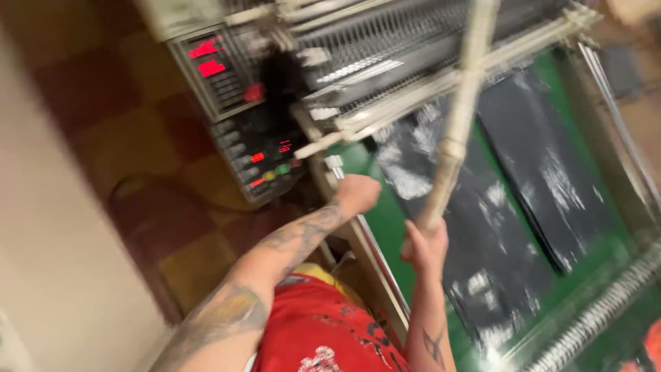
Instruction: The person uses a long, flexible white tube to push and arrange black plastic-wrapped packs on a green conveyor belt. The person repeatedly nudges the packs to align them as they move along the belt.
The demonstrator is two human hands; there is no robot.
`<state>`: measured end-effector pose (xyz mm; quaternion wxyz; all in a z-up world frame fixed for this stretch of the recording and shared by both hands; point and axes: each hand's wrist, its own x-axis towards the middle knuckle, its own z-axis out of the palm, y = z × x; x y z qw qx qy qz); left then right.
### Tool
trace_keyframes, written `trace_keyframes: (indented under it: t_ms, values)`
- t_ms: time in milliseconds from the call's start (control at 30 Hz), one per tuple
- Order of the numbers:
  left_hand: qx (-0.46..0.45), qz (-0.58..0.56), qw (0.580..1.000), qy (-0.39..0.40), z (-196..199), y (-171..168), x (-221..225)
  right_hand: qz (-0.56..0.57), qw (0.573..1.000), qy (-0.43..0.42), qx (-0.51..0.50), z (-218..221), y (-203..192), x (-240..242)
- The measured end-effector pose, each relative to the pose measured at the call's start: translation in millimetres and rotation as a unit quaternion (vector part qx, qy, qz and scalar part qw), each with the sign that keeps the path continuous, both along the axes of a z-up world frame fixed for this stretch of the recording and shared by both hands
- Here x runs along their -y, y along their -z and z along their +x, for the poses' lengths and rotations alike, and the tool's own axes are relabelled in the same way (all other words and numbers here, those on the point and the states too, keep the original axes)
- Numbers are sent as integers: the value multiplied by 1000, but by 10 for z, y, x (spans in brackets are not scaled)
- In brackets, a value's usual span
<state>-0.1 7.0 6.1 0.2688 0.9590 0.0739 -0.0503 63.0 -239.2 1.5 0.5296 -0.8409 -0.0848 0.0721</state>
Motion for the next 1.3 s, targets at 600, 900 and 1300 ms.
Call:
trace_keyframes:
  t_ms: [600, 900, 1300]
  values:
    - [-86, 72, 992, -60, 89, 201, 86, -18, 889, 445, -108, -89, 1607, 2519]
    - [-112, 92, 987, -64, 170, 242, 95, 177, 875, 418, -169, -247, 875, 2424]
    - [-20, -673, 735, -78, 324, -1275, 758, -213, 974, -2, -81, -1100, -477, 296]
